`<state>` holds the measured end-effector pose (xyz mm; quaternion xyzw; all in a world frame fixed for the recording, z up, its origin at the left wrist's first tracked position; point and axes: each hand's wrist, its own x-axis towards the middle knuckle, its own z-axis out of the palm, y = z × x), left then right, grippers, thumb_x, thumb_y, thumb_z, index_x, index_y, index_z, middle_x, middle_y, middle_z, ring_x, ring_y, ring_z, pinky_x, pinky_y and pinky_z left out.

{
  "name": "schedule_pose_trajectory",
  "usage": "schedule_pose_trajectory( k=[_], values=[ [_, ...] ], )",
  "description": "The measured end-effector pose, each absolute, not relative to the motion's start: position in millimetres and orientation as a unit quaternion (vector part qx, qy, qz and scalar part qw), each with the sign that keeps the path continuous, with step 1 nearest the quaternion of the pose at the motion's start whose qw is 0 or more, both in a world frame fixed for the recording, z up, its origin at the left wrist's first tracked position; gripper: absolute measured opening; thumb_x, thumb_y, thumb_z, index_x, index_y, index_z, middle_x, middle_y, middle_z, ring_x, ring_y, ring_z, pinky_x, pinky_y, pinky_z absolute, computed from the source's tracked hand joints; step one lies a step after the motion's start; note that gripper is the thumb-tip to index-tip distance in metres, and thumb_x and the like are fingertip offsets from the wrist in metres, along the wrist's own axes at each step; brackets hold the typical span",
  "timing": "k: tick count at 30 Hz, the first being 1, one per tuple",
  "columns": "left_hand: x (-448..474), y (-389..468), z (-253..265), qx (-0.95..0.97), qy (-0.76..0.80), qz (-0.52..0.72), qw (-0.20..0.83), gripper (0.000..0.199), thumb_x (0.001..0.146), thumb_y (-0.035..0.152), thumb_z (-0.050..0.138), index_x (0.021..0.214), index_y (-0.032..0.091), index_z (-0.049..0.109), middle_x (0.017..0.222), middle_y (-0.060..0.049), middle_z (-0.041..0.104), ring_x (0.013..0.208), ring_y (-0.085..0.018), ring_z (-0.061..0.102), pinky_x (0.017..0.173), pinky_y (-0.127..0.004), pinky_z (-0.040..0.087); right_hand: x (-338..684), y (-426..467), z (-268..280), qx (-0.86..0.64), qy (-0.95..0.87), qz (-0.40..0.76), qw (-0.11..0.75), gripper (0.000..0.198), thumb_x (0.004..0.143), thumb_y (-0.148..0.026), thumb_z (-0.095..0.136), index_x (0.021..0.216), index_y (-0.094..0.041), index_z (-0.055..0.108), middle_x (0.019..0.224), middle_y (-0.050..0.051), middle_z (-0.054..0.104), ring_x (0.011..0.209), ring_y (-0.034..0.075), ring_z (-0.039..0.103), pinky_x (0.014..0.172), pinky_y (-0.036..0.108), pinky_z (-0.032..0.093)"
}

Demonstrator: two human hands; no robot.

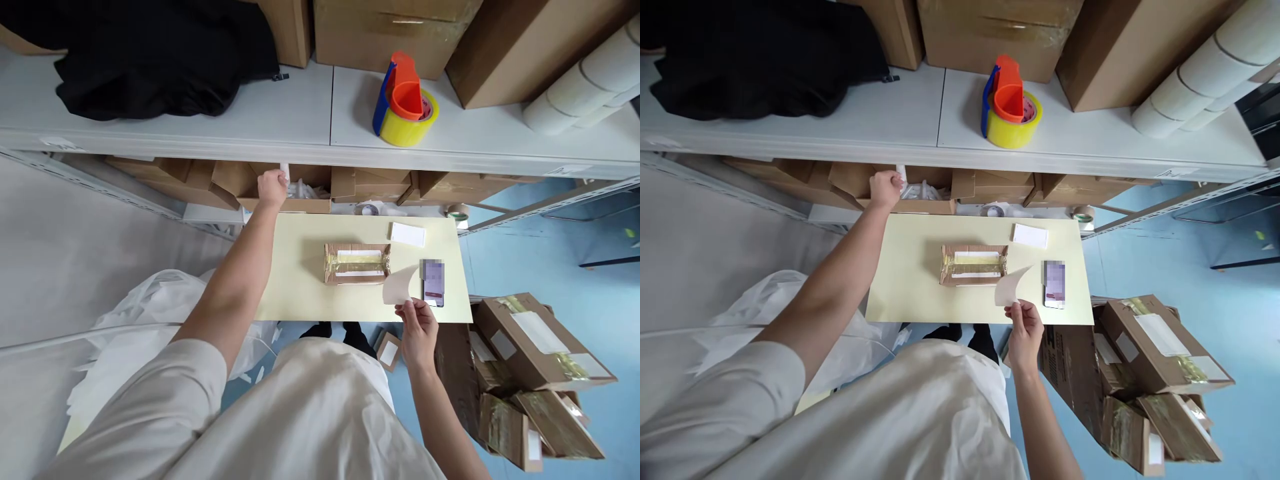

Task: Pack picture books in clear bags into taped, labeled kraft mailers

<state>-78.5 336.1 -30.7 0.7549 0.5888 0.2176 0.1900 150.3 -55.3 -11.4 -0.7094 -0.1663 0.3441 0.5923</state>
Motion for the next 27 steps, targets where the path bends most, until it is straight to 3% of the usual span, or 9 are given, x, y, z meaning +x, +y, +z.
schedule_pose_trajectory(
  k=[3,6,9,11,13,17,21,24,27],
  values=[
    [-77,337,-34,0.705,0.643,0.219,0.205,0.021,0.090,0.007,0.046,0.107,-0.002,0.052,0.111,-0.013,0.057,0.103,-0.016,0.051,0.096,-0.031,0.036,146,-54,-11,-0.698,-0.174,0.367,0.589,0.027,0.079,-0.045,0.066,0.082,-0.019,0.058,0.072,0.000,0.060,0.067,0.013,0.057,0.068,0.030,0.047],
    [-68,290,-21,0.669,0.666,0.256,0.207,0.035,0.083,0.011,0.059,0.116,0.003,0.049,0.120,-0.016,0.051,0.112,-0.020,0.048,0.099,-0.035,0.034,144,-48,-7,-0.688,-0.189,0.394,0.579,0.027,0.080,-0.045,0.064,0.084,-0.019,0.059,0.072,0.001,0.062,0.068,0.014,0.057,0.068,0.030,0.047],
    [-46,193,7,0.701,0.540,0.363,0.292,0.029,0.079,0.027,0.067,0.104,0.015,0.058,0.101,-0.008,0.060,0.093,-0.019,0.057,0.084,-0.034,0.045,142,-38,-2,-0.665,-0.213,0.421,0.579,0.028,0.081,-0.046,0.063,0.083,-0.019,0.058,0.069,0.000,0.060,0.063,0.013,0.055,0.063,0.028,0.046],
    [-27,123,25,0.774,0.405,0.327,0.361,0.027,0.072,0.037,0.073,0.089,0.019,0.063,0.089,-0.006,0.063,0.084,-0.020,0.059,0.078,-0.035,0.047,142,-32,1,-0.645,-0.239,0.436,0.581,0.028,0.081,-0.047,0.062,0.081,-0.020,0.057,0.066,-0.001,0.058,0.060,0.012,0.053,0.060,0.027,0.044],
    [-10,67,35,0.813,0.353,0.288,0.362,0.032,0.065,0.041,0.078,0.086,0.021,0.065,0.087,-0.006,0.064,0.084,-0.023,0.060,0.078,-0.038,0.048,141,-26,4,-0.635,-0.272,0.439,0.574,0.028,0.081,-0.047,0.061,0.079,-0.020,0.056,0.066,-0.002,0.058,0.061,0.012,0.052,0.059,0.026,0.044],
    [7,20,31,0.814,0.390,0.296,0.312,0.013,0.079,0.031,0.065,0.089,0.023,0.066,0.088,-0.008,0.067,0.086,-0.024,0.063,0.079,-0.039,0.048,140,-23,11,-0.633,-0.336,0.426,0.553,0.028,0.084,-0.048,0.056,0.080,-0.020,0.056,0.070,0.000,0.059,0.063,0.013,0.052,0.060,0.026,0.044],
    [11,22,23,0.783,0.412,0.332,0.327,0.016,0.087,0.023,0.052,0.092,0.022,0.067,0.092,-0.008,0.070,0.089,-0.022,0.064,0.082,-0.036,0.049,143,-30,19,-0.597,-0.405,0.449,0.527,0.031,0.087,-0.049,0.050,0.095,-0.021,0.061,0.080,0.003,0.062,0.069,0.014,0.055,0.061,0.028,0.046],
    [10,25,21,0.699,0.455,0.366,0.412,0.012,0.084,0.026,0.056,0.085,0.021,0.066,0.087,-0.006,0.071,0.082,-0.019,0.065,0.077,-0.032,0.050,159,-40,22,-0.594,-0.477,0.415,0.497,0.031,0.086,-0.046,0.054,0.105,-0.023,0.062,0.098,0.005,0.061,0.076,0.015,0.056,0.065,0.030,0.047],
    [7,29,21,0.586,0.482,0.365,0.540,0.013,0.078,0.031,0.062,0.076,0.019,0.063,0.075,-0.003,0.068,0.068,-0.015,0.062,0.066,-0.028,0.049,183,-43,19,-0.682,-0.462,0.274,0.497,0.036,0.082,-0.043,0.059,0.112,-0.023,0.061,0.110,0.009,0.058,0.084,0.017,0.055,0.072,0.033,0.046]
  ],
)
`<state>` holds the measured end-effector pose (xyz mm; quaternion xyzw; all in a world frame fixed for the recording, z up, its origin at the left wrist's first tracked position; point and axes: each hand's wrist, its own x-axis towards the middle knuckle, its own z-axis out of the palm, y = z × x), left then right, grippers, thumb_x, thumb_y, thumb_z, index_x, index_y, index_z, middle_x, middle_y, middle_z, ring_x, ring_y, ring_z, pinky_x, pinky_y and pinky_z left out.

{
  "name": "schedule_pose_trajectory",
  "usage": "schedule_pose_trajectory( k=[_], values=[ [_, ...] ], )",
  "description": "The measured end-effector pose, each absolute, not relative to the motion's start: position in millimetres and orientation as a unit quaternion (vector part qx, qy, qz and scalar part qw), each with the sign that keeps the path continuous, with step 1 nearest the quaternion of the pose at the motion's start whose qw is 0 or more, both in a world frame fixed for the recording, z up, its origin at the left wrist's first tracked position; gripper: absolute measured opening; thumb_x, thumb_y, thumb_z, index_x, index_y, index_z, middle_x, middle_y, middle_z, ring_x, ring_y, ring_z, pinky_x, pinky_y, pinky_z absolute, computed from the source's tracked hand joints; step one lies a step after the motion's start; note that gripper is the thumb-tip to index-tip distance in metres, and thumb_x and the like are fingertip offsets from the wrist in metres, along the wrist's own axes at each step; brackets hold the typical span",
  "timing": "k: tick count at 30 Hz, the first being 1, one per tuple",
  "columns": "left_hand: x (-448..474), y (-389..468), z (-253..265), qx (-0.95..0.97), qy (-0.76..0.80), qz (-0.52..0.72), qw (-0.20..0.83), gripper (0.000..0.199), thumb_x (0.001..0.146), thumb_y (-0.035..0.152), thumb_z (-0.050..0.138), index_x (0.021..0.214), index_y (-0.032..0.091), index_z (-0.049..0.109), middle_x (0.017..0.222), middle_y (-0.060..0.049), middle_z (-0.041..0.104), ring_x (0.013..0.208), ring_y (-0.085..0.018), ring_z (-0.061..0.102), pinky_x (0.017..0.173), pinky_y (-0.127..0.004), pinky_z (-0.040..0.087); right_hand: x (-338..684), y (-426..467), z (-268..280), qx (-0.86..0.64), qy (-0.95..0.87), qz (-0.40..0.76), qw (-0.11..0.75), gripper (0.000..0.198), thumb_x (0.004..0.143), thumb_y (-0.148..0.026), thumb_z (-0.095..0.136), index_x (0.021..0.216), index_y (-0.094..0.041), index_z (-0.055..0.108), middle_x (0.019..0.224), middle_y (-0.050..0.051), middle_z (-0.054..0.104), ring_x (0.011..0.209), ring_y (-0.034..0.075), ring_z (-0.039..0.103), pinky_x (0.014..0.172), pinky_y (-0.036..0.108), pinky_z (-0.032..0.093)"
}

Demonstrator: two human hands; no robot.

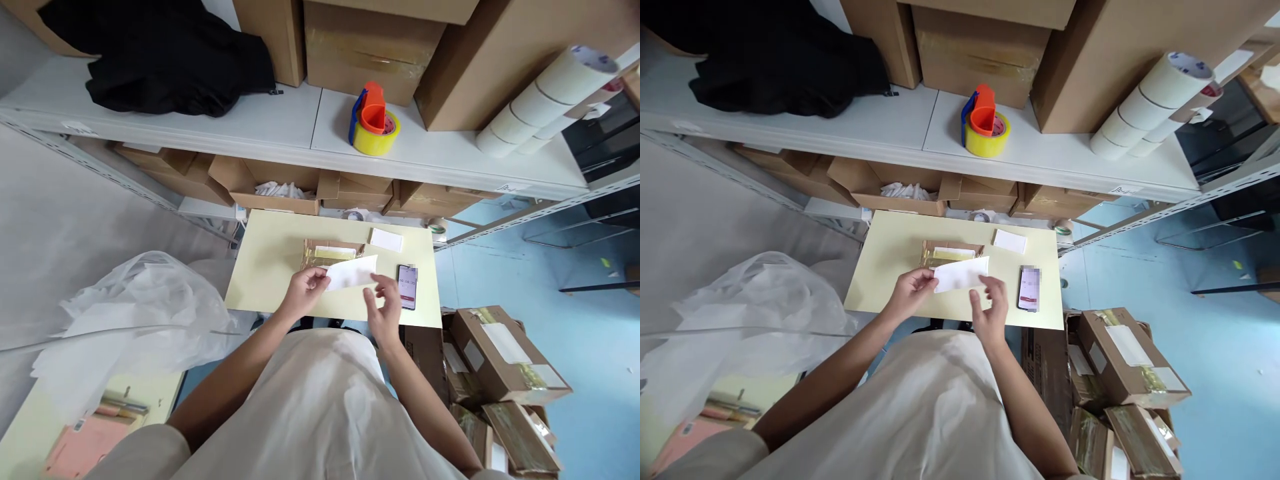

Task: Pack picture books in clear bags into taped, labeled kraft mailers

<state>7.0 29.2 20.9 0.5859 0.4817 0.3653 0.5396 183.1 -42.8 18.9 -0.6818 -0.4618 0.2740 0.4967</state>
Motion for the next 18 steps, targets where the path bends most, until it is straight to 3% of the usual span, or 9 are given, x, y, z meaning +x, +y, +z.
schedule_pose_trajectory(
  k=[3,8,13,18],
  values=[
    [5,32,21,0.518,0.486,0.345,0.613,0.016,0.073,0.032,0.066,0.071,0.017,0.062,0.071,-0.001,0.065,0.065,-0.013,0.060,0.065,-0.025,0.048,207,-34,9,-0.729,-0.402,0.259,0.489,0.041,0.081,-0.047,0.060,0.113,-0.020,0.060,0.112,0.010,0.061,0.085,0.018,0.055,0.071,0.033,0.046],
    [5,31,0,0.467,0.529,0.289,0.647,0.021,0.070,0.036,0.068,0.078,0.016,0.067,0.075,-0.002,0.068,0.067,-0.013,0.061,0.066,-0.026,0.049,224,-21,-15,-0.728,-0.358,0.376,0.448,0.036,0.078,-0.052,0.061,0.079,-0.016,0.066,0.071,0.004,0.066,0.065,0.016,0.056,0.061,0.029,0.044],
    [-2,38,-37,0.509,0.600,0.267,0.556,0.022,0.070,0.036,0.065,0.079,0.017,0.068,0.074,-0.004,0.070,0.068,-0.017,0.065,0.066,-0.028,0.050,219,-17,-42,-0.750,-0.351,0.382,0.410,0.038,0.072,-0.053,0.066,0.076,-0.015,0.069,0.063,0.004,0.066,0.057,0.015,0.054,0.057,0.028,0.043],
    [-5,70,-43,0.583,0.657,0.211,0.428,0.035,0.071,0.027,0.065,0.105,0.018,0.061,0.078,-0.003,0.074,0.074,-0.019,0.069,0.075,-0.031,0.051,207,12,-57,-0.779,-0.448,0.273,0.344,0.037,0.081,-0.049,0.058,0.088,-0.015,0.072,0.077,0.008,0.071,0.068,0.018,0.061,0.067,0.029,0.043]
  ],
)
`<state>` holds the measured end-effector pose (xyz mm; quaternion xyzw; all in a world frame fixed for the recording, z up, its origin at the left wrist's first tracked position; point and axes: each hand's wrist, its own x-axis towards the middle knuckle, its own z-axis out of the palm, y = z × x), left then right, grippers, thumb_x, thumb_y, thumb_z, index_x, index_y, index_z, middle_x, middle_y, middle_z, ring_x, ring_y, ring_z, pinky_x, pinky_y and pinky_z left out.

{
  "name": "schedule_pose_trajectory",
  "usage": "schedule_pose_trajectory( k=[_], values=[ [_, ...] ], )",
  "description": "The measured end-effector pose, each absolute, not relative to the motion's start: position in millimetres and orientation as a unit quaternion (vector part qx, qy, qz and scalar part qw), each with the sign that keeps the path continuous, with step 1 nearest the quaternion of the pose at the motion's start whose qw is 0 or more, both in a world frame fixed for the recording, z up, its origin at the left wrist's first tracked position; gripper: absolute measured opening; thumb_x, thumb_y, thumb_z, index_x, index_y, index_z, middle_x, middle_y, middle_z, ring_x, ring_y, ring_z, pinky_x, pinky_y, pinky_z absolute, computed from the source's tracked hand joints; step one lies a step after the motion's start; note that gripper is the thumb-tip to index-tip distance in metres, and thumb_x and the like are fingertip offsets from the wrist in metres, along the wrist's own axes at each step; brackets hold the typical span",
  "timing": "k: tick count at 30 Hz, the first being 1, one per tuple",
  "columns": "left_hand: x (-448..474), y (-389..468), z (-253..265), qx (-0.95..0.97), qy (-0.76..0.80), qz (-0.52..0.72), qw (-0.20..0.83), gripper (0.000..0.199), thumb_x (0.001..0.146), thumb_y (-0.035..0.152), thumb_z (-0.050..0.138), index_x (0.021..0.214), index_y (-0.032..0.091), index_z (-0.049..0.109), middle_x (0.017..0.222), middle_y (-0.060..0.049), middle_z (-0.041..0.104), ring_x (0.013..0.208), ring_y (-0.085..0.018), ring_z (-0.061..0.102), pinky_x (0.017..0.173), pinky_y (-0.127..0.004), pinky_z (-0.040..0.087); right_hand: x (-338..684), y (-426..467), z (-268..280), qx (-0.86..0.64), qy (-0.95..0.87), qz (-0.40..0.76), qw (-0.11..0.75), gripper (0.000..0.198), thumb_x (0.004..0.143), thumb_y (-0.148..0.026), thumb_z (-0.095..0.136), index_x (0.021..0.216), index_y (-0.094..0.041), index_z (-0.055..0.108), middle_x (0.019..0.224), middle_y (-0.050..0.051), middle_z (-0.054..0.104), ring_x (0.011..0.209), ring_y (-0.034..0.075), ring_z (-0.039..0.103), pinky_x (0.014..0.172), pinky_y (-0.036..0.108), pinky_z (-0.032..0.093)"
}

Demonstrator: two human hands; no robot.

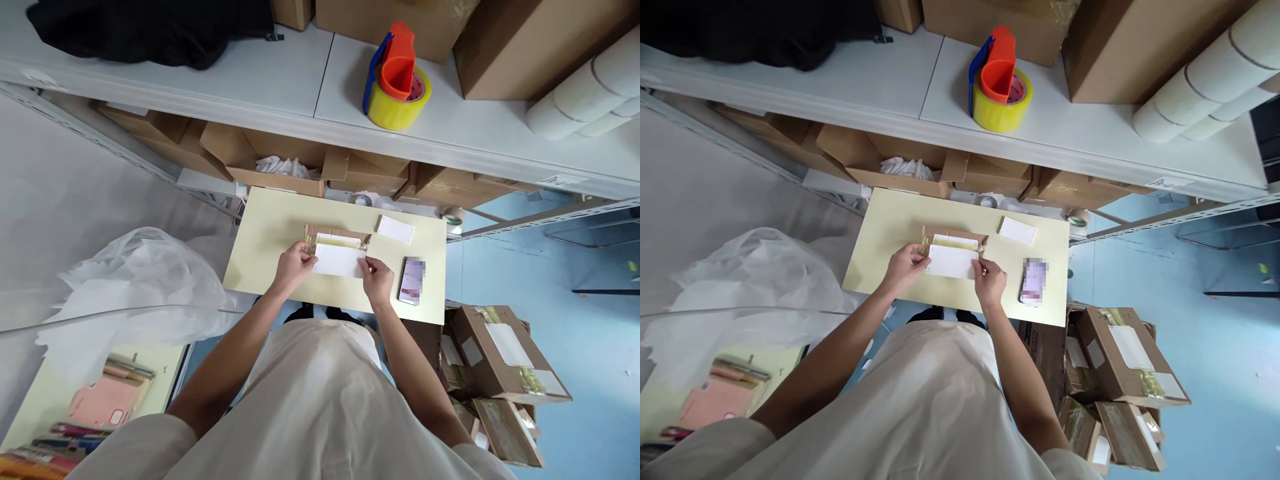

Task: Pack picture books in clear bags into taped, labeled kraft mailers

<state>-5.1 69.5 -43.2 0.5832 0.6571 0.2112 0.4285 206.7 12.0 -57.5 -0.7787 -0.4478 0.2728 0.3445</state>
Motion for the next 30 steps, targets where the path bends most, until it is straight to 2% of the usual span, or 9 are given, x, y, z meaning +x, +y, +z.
schedule_pose_trajectory(
  k=[5,14,22,27,30],
  values=[
    [3,96,-42,0.649,0.680,0.156,0.304,0.039,0.076,0.023,0.063,0.114,0.017,0.053,0.080,-0.003,0.075,0.084,-0.022,0.070,0.076,-0.032,0.050,198,42,-65,-0.797,-0.522,0.167,0.253,0.039,0.088,-0.040,0.053,0.119,-0.017,0.059,0.079,0.005,0.072,0.082,0.021,0.064,0.081,0.033,0.036],
    [7,107,-58,0.677,0.666,0.121,0.288,0.038,0.081,0.020,0.059,0.117,0.017,0.049,0.081,-0.003,0.074,0.084,-0.022,0.069,0.075,-0.031,0.048,195,51,-80,-0.801,-0.554,0.104,0.202,0.025,0.090,-0.029,0.050,0.111,-0.017,0.056,0.077,0.004,0.071,0.081,0.021,0.062,0.084,0.035,0.029],
    [11,105,-57,0.712,0.655,0.082,0.239,0.042,0.079,0.018,0.058,0.119,0.016,0.045,0.077,-0.004,0.071,0.086,-0.026,0.067,0.074,-0.035,0.049,192,48,-90,-0.775,-0.607,0.052,0.168,0.033,0.092,-0.029,0.042,0.119,-0.016,0.056,0.087,0.010,0.070,0.084,0.024,0.058,0.089,0.043,0.027],
    [4,107,-55,0.719,0.665,0.119,0.164,0.056,0.070,0.027,0.070,0.120,0.015,0.047,0.109,-0.014,0.064,0.105,-0.031,0.058,0.082,-0.039,0.050,192,42,-87,-0.788,-0.584,0.020,0.195,0.043,0.093,-0.037,0.041,0.128,-0.016,0.051,0.116,0.018,0.061,0.100,0.029,0.054,0.090,0.046,0.032],
    [4,102,-55,0.768,0.600,0.164,0.153,0.041,0.079,0.026,0.060,0.117,0.014,0.052,0.115,-0.014,0.060,0.111,-0.028,0.055,0.093,-0.040,0.046,191,38,-79,-0.784,-0.574,0.019,0.233,0.043,0.095,-0.036,0.036,0.130,-0.016,0.050,0.122,0.019,0.056,0.111,0.029,0.051,0.094,0.047,0.033]
  ],
)
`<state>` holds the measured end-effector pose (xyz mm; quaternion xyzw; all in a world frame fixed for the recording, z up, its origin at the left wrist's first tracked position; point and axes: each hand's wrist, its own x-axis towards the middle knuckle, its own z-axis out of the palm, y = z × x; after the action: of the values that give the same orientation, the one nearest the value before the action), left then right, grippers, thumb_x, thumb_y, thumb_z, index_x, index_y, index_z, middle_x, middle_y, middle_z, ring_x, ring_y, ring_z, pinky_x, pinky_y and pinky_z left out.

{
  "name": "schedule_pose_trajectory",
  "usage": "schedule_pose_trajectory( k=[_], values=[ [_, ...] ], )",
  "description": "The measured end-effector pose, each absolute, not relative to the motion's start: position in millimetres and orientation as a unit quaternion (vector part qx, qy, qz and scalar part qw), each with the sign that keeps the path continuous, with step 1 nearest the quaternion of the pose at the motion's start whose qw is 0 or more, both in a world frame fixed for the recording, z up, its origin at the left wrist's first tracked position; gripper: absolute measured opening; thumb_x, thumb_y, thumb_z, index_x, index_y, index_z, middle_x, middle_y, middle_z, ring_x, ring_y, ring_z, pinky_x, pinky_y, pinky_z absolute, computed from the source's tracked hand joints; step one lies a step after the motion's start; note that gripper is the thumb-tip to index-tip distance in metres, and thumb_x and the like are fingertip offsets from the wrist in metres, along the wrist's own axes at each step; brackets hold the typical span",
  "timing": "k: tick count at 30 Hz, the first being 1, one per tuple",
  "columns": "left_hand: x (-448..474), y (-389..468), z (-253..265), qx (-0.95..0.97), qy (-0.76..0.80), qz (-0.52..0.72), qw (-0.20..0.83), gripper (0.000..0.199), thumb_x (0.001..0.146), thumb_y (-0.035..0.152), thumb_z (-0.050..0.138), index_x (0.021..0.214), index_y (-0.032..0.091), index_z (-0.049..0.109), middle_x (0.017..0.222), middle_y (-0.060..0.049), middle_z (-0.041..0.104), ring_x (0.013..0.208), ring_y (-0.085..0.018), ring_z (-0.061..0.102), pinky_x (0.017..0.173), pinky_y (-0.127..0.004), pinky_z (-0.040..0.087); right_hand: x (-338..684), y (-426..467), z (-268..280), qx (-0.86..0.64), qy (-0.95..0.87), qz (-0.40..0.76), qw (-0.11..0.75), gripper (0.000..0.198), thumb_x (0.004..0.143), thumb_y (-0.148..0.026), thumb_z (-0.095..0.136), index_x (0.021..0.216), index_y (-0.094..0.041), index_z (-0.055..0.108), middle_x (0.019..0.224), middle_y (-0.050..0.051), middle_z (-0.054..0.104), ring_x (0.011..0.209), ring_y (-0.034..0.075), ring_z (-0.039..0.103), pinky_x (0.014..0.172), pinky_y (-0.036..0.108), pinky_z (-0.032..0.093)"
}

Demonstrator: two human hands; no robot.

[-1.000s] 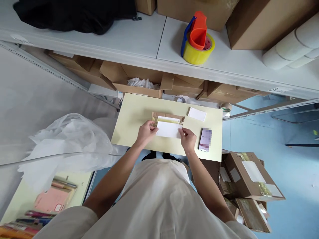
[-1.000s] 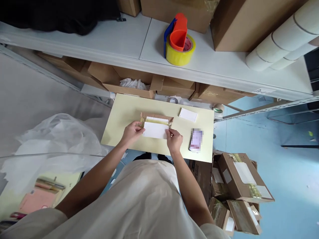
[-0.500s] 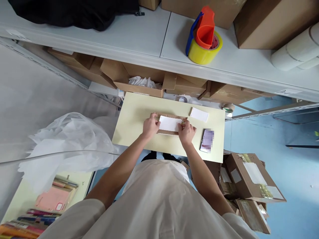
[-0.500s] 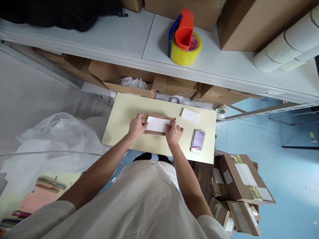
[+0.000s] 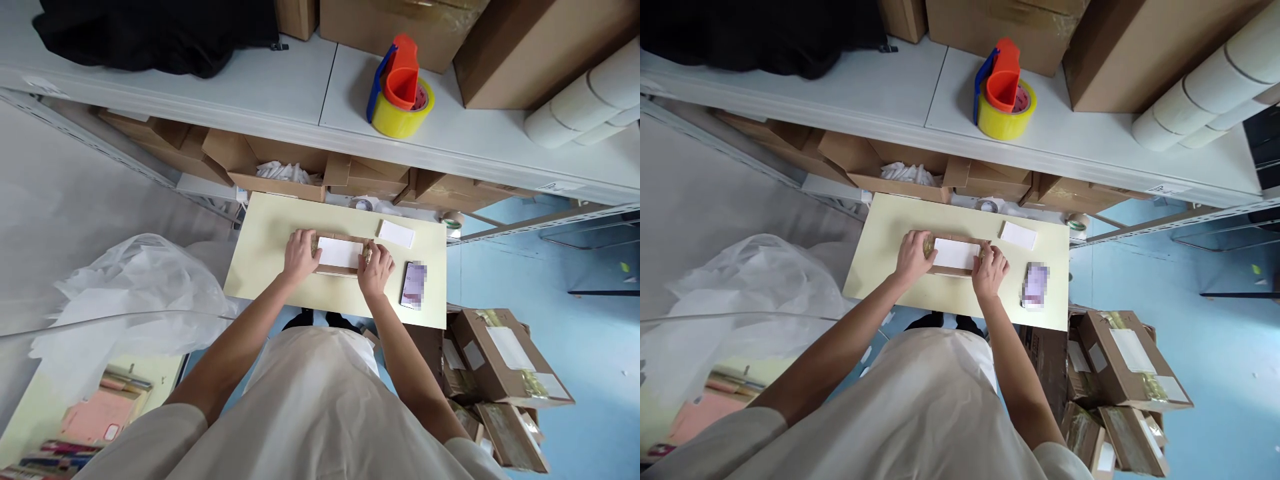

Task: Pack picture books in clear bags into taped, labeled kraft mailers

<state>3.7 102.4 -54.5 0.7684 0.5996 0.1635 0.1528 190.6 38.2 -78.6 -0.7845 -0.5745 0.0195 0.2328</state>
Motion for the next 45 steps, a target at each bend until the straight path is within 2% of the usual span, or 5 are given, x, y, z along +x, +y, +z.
schedule_pose_trajectory(
  k=[18,25,30,34,45],
  values=[
    [3,92,-78,0.870,0.453,0.016,0.196,0.067,0.089,0.046,0.043,0.148,0.019,0.027,0.157,-0.013,0.020,0.146,-0.030,0.011,0.114,-0.058,0.000,183,18,-81,-0.725,-0.684,0.073,0.046,0.075,0.089,-0.061,0.037,0.148,-0.015,0.028,0.155,0.017,0.022,0.144,0.036,0.012,0.109,0.066,0.004],
    [-34,89,-90,0.774,0.581,0.088,0.234,0.074,0.090,0.046,0.041,0.151,0.015,0.014,0.158,-0.021,0.002,0.145,-0.038,0.006,0.107,-0.065,0.019,175,5,-88,-0.803,-0.556,0.188,0.101,0.077,0.089,-0.061,0.037,0.152,-0.024,0.013,0.158,0.019,0.005,0.138,0.039,0.029,0.098,0.062,0.033],
    [-45,90,-95,0.705,0.587,0.116,0.381,0.070,0.089,0.046,0.043,0.147,0.012,0.023,0.149,-0.022,0.035,0.137,-0.028,0.037,0.107,-0.040,0.036,169,-7,-92,-0.783,-0.503,0.285,0.231,0.088,0.090,-0.054,0.038,0.151,-0.009,-0.006,0.155,0.024,0.016,0.138,0.031,0.034,0.101,0.047,0.039],
    [-43,87,-88,0.688,0.585,0.109,0.415,0.050,0.088,0.043,0.047,0.130,0.017,0.043,0.125,-0.016,0.061,0.118,-0.026,0.057,0.095,-0.036,0.045,160,-16,-86,-0.807,-0.384,0.333,0.301,0.073,0.088,-0.053,0.040,0.147,-0.010,0.026,0.139,0.021,0.048,0.127,0.028,0.049,0.099,0.043,0.042],
    [-51,58,-98,0.665,0.623,0.130,0.390,0.043,0.080,0.044,0.057,0.115,0.018,0.054,0.110,-0.013,0.062,0.109,-0.025,0.058,0.094,-0.034,0.043,160,-56,-79,-0.818,-0.301,0.399,0.284,0.048,0.085,-0.053,0.046,0.120,-0.021,0.057,0.098,0.009,0.068,0.075,0.016,0.065,0.055,0.025,0.052]
  ],
)
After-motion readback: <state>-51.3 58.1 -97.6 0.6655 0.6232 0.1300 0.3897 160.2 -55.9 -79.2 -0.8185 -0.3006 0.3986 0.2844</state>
